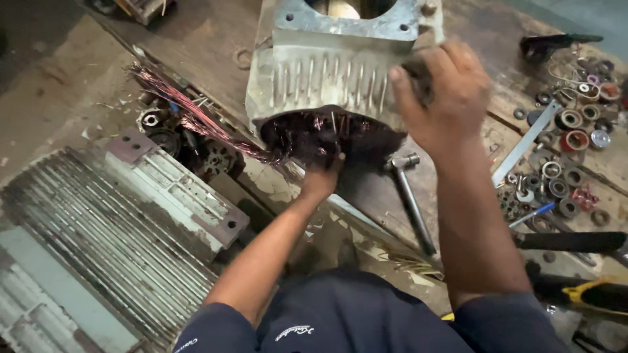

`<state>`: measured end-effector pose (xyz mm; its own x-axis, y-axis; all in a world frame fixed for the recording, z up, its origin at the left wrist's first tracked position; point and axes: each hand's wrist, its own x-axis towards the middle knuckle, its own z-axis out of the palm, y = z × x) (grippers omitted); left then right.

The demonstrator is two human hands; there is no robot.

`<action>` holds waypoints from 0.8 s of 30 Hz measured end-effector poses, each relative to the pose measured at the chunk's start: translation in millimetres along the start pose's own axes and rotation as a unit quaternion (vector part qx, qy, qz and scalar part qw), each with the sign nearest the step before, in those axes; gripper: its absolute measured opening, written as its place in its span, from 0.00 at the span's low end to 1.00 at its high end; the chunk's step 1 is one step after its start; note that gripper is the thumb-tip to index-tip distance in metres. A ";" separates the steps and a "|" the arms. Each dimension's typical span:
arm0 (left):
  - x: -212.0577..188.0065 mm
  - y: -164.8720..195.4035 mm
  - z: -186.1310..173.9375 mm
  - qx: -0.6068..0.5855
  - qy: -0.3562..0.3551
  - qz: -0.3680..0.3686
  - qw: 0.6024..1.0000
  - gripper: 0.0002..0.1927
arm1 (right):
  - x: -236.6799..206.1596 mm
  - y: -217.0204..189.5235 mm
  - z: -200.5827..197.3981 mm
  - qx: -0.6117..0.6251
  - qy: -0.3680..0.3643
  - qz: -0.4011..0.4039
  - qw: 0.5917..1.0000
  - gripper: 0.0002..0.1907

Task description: The person pries old copper windings out of an electric motor stator housing using a screwdriver, then uses a hammer to knock the windings loose and pulls the remaining copper coil out of the housing by hand.

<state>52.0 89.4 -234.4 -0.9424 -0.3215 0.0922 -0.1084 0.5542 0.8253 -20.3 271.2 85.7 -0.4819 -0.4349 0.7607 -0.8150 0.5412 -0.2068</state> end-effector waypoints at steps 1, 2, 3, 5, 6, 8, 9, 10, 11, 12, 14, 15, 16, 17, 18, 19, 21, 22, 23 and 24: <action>-1.4 -0.4 -1.3 -0.013 0.003 0.005 1.000 0.26 | 5.7 5.8 7.9 -0.016 0.006 -0.017 1.000 0.12; -4.0 0.9 -4.2 -0.027 0.007 0.009 1.000 0.26 | 9.7 10.8 15.5 -0.031 0.011 -0.035 0.999 0.12; -8.2 3.3 -9.6 -0.017 0.001 0.014 1.000 0.26 | 12.3 14.8 23.1 -0.017 0.013 -0.023 1.000 0.15; -21.1 11.7 -21.8 0.001 -0.012 0.015 1.000 0.27 | 12.7 19.3 35.4 0.015 0.008 0.004 1.000 0.19; -25.2 16.5 -27.5 -0.052 -0.063 -0.083 0.993 0.28 | 11.9 20.4 39.7 -0.003 0.012 0.001 1.000 0.21; -28.9 24.0 -33.8 -0.158 -0.164 -0.279 0.933 0.30 | 9.4 20.6 43.5 -0.038 0.014 -0.001 0.999 0.25; -27.9 25.9 -33.4 -0.155 -0.178 -0.285 0.929 0.30 | 9.0 20.3 43.3 -0.043 0.012 -0.009 0.999 0.28; -22.7 26.2 -30.6 -0.151 -0.190 -0.288 0.926 0.30 | 10.0 20.0 42.3 -0.048 0.013 -0.019 0.999 0.30; -16.7 24.7 -25.4 -0.148 -0.203 -0.291 0.923 0.29 | 12.1 20.2 40.0 -0.052 -0.004 -0.020 0.998 0.32; -9.5 22.4 -16.7 -0.227 -0.228 -0.357 0.877 0.27 | 15.2 19.9 37.8 -0.056 -0.021 -0.021 0.998 0.34; 6.3 15.2 1.2 -0.377 -0.266 -0.468 0.754 0.21 | 24.7 20.5 33.2 -0.057 -0.077 -0.011 0.995 0.35; 8.3 10.7 9.9 -0.363 -0.265 -0.478 0.755 0.19 | 29.0 20.7 31.5 -0.057 -0.100 -0.008 0.993 0.35; 12.2 6.7 16.5 -0.347 -0.263 -0.486 0.758 0.17 | 33.7 20.3 31.4 -0.055 -0.110 -0.007 0.992 0.35; 15.4 3.5 21.2 -0.330 -0.263 -0.493 0.761 0.16 | 37.5 20.4 31.1 -0.053 -0.118 -0.005 0.992 0.35; 16.2 3.0 27.3 -0.346 -0.263 -0.487 0.758 0.15 | 39.4 19.3 32.3 -0.085 -0.095 -0.035 0.991 0.34; 15.9 4.6 31.6 -0.361 -0.263 -0.481 0.754 0.15 | 40.3 17.1 35.6 -0.117 -0.073 -0.064 0.988 0.35; 19.1 6.3 37.5 -0.362 -0.227 -0.489 0.761 0.14 | 41.2 16.6 39.7 -0.109 -0.057 -0.084 0.989 0.33; 19.6 6.1 39.7 -0.350 -0.207 -0.494 0.768 0.14 | 40.0 16.4 41.8 -0.070 -0.069 -0.070 0.993 0.31; 19.3 7.2 41.1 -0.340 -0.193 -0.497 0.775 0.14 | 40.1 16.7 44.5 -0.045 -0.074 -0.065 0.994 0.31; 18.5 8.1 41.2 -0.333 -0.187 -0.494 0.781 0.14 | 40.9 16.2 49.0 -0.021 -0.077 -0.061 0.995 0.30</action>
<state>20.7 119.6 -248.9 -0.5434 -0.0233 -0.8392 -0.7697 -0.3851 0.5091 -68.9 226.9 83.3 -0.4272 -0.6027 0.6740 -0.8579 0.5056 -0.0917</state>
